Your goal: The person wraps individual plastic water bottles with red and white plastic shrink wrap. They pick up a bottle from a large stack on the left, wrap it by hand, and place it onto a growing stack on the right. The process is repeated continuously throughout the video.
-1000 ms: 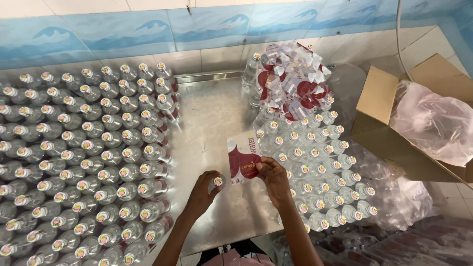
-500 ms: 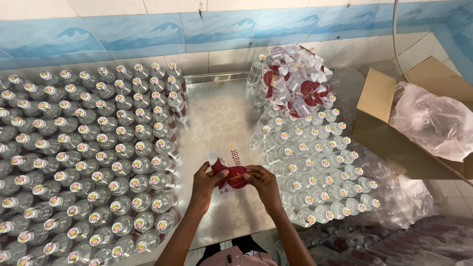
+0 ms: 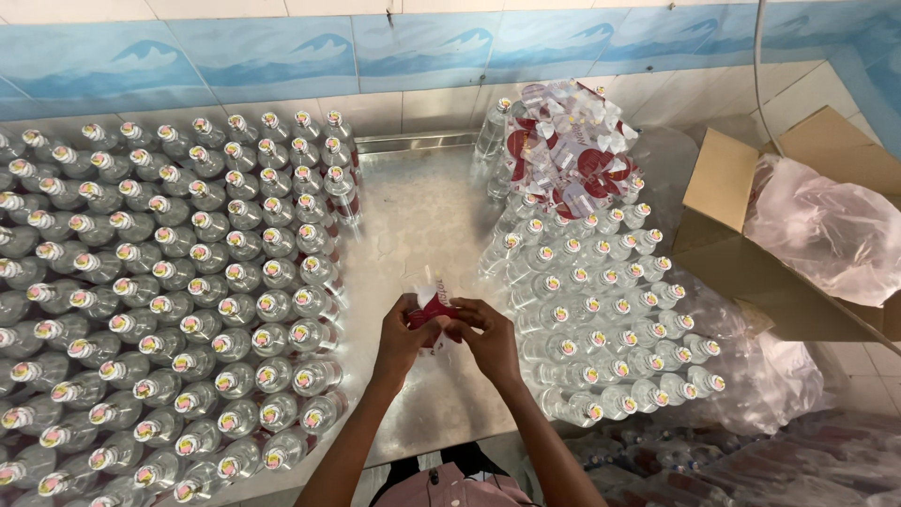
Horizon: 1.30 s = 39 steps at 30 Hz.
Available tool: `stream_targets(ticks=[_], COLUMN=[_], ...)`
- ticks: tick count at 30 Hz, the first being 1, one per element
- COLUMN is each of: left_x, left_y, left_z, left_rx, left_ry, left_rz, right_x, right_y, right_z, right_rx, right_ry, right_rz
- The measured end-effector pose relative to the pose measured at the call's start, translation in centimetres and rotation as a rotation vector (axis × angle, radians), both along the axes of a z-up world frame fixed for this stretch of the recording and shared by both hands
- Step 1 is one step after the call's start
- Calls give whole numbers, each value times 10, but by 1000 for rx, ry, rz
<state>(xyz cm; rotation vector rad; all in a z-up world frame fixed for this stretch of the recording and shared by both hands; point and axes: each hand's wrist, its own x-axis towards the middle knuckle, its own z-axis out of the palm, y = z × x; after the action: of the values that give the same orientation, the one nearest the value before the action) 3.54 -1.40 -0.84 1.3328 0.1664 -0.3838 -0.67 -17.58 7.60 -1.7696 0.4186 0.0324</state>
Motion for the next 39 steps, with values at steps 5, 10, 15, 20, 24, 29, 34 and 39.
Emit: stream_targets(ticks=[5,10,15,20,24,29,34,39], left_x=[-1,-12,-10,-15,-17,-16,-12,-31], left_y=[11,17,15,3,-8,-9,0,14], left_z=[21,-22,-41,-51,-70,-45,-29,-28], left_rx=[-38,-336,-393,-413,-452,-414,-91,240], left_ry=[-11,349,393,413,353,282,170,-71], left_rz=[46,65,141,133,166,149,160,78], right_x=[13,7,-4,-16,-23,-30,-22,-19], right_y=[-9,-7,-18,-17,-17,-28,-35,-30], right_z=[-23,-39,-57,-69,-78,-116,-133,-136], right_rx=[115,27,-167,-243,-360,-476,-477,-581], right_ry=[-33,-108,-156,-195,-391,-469,-466,-438], right_rz=[-61,10,93,111,153,169,200,266])
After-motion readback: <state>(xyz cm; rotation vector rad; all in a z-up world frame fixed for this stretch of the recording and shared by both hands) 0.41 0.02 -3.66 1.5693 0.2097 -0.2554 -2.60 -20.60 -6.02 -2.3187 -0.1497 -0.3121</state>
